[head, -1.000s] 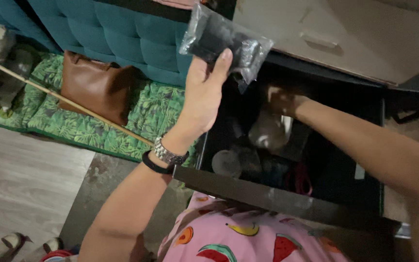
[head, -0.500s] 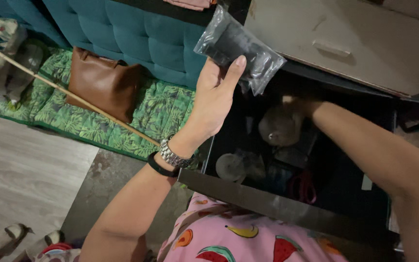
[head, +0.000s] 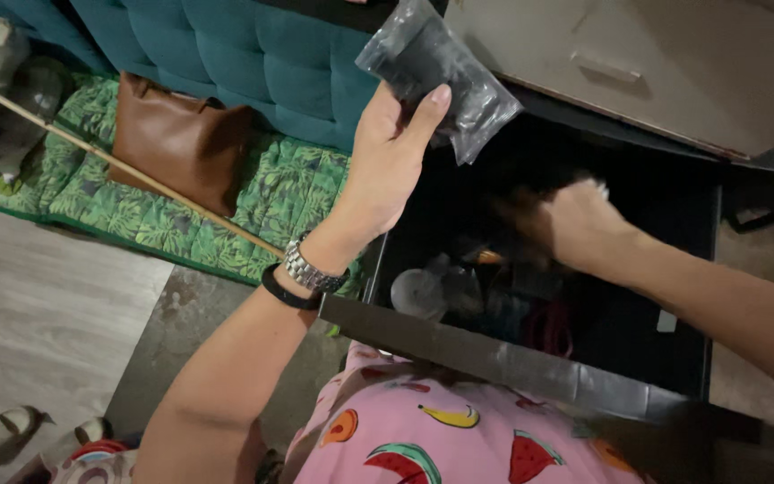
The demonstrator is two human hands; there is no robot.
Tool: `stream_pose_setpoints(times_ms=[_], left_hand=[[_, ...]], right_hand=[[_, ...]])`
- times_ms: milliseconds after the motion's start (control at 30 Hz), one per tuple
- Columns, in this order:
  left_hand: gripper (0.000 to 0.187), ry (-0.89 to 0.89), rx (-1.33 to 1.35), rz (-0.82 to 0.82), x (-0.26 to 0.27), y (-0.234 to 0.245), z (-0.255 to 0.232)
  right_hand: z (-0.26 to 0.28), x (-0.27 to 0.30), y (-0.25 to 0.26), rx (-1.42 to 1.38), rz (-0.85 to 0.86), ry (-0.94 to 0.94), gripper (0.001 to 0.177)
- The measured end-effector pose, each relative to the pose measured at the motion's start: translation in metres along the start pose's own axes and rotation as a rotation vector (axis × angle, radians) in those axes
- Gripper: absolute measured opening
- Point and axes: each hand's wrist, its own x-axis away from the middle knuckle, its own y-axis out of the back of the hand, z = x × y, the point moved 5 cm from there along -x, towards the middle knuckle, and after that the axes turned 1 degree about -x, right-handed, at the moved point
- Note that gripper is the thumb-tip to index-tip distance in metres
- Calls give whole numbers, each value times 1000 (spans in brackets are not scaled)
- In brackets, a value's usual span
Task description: The person wipes various small items with a white cloth while standing at an open drawer. They handle a plastic-wrapped object, a black pouch, a ruler, a blue package, a calendar, and a small red item, wiping each one and placing it back into the drawer.
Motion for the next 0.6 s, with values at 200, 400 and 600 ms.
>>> stream_pose_setpoints(times_ms=[200, 400, 600], left_hand=[[29, 20, 16, 66, 0, -4, -1], [29, 11, 31, 119, 2, -5, 0], [31, 213, 242, 9, 2, 16, -9]], right_hand=[[-3, 58, 53, -72, -367, 42, 41], [-7, 92, 69, -168, -582, 10, 49], [-13, 95, 60, -235, -562, -126, 50]])
